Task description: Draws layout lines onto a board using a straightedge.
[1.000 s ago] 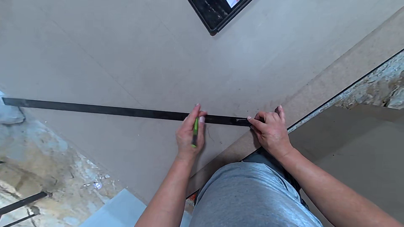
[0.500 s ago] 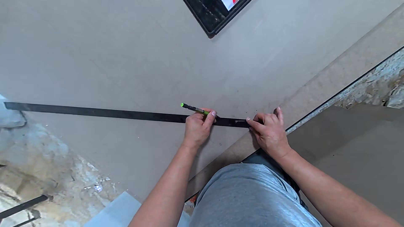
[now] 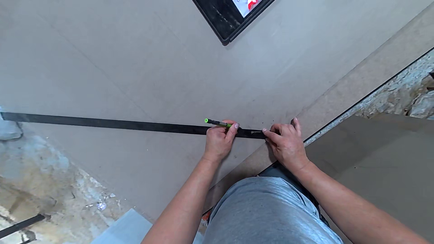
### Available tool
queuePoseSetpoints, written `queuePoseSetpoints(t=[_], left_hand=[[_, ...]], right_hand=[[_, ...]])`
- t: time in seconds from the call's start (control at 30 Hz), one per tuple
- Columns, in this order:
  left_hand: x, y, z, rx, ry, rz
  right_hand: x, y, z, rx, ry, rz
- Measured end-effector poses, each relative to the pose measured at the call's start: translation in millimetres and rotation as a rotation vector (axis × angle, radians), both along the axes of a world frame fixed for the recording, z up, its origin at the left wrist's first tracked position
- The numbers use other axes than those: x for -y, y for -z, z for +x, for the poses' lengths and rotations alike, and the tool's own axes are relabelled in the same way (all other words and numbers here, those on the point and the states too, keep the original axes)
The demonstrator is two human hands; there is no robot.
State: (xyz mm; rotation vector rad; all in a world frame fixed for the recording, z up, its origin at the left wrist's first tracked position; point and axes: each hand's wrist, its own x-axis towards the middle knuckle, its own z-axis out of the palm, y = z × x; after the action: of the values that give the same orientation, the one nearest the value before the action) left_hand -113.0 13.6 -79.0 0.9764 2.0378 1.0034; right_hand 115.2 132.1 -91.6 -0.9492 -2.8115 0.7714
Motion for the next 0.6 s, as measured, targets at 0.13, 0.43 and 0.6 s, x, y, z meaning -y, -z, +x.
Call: queuePoseSetpoints(t=[0.13, 0.43, 0.6], left_hand=[[-7, 2, 12, -0.008, 0.073, 0.034], [-7, 7, 16, -0.031, 0.086, 0.063], [-8, 6, 16, -0.044, 0.099, 0.065]], right_hand=[[0, -2, 0, 0.0, -0.006, -0.008], [1, -2, -1, 0.001, 0.001, -0.002], [1, -2, -1, -0.003, 0.003, -0.002]])
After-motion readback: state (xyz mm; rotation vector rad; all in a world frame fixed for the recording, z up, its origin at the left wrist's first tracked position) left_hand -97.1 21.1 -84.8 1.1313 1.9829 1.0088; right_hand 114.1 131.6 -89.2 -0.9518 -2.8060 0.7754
